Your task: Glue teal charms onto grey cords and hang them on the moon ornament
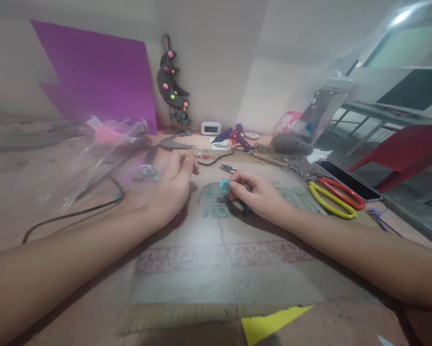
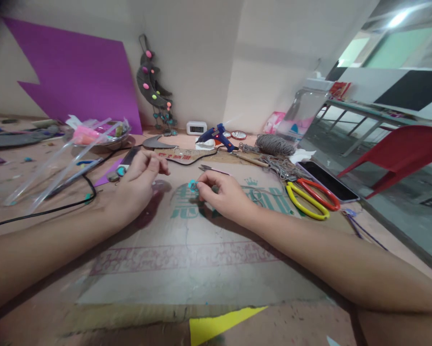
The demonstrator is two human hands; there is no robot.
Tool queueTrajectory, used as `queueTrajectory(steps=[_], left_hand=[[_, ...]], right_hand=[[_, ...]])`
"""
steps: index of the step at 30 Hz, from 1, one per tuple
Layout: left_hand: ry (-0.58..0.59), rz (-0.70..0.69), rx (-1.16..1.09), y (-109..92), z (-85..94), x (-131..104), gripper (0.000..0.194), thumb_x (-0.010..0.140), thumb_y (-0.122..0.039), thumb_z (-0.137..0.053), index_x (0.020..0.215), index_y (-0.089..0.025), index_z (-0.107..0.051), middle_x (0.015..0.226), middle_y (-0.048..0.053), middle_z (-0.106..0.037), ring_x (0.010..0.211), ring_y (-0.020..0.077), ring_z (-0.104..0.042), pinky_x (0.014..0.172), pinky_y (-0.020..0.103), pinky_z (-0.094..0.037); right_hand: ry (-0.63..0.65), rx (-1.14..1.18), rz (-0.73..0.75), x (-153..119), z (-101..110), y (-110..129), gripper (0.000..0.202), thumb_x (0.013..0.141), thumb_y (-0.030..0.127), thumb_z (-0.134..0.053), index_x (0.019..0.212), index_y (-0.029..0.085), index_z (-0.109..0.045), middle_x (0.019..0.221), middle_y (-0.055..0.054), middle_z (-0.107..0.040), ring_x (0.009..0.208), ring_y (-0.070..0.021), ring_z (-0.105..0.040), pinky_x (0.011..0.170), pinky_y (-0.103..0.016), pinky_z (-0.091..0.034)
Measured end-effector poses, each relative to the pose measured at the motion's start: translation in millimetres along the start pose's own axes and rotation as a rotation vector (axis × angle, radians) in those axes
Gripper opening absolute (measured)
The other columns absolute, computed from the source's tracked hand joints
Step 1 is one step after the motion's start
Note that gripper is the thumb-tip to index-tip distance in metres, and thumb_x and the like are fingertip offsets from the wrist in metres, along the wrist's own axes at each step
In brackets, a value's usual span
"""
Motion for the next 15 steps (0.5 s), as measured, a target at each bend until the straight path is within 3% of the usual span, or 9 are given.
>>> queueTrajectory(steps=[3,9,11,15], left_hand=[[-0.014,0.053,0.056,0.6,2.0,1.2,0.034,0.101,-0.037,-0.032,0.076,-0.022,-0.049,0.082,0.002,-0.055,0.085,0.017,-0.055,0.081,0.032,-0.045],[0.38,-0.061,0.14,-11.3,-18.4,-6.9,0.026,0.093,-0.04,-0.05,0.084,-0.019,-0.061,0.084,0.001,-0.066,0.083,0.0186,-0.061,0.076,0.031,-0.046],[0.415,-0.138,0.189,-16.2,-20.5,-9.3,0.024,0.093,-0.037,-0.052,0.083,-0.018,-0.062,0.086,0.002,-0.067,0.085,0.0192,-0.061,0.079,0.032,-0.046],[0.39,-0.197,0.225,-18.3,-18.9,-9.4,0.02,0.092,-0.031,-0.052,0.08,-0.018,-0.061,0.084,0.003,-0.067,0.084,0.0187,-0.061,0.079,0.033,-0.046]], right_hand=[[0.0,0.031,-0.01,0.4,-0.9,-1.4,0.015,0.088,0.028,-0.052,0.078,0.019,-0.056,0.067,0.002,-0.061,0.06,-0.0109,-0.056,0.061,-0.024,-0.043],[0.009,-0.061,0.054,-0.8,-0.5,4.6,0.013,0.088,0.026,-0.052,0.08,0.019,-0.058,0.068,0.002,-0.063,0.063,-0.0115,-0.056,0.064,-0.024,-0.042],[0.014,-0.077,0.081,-1.4,0.5,6.2,0.014,0.089,0.026,-0.052,0.081,0.019,-0.059,0.068,0.002,-0.062,0.064,-0.0115,-0.055,0.064,-0.024,-0.042],[0.046,-0.069,0.097,-1.7,1.0,5.8,0.035,0.097,0.036,-0.041,0.072,0.018,-0.058,0.066,0.001,-0.059,0.061,-0.0111,-0.053,0.062,-0.024,-0.042]])
Point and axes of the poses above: each hand's wrist, its own x-axis towards the middle knuckle, its own z-axis out of the back of the hand, y = z × x, the point moved 4 cm from there along x, towards the middle knuckle
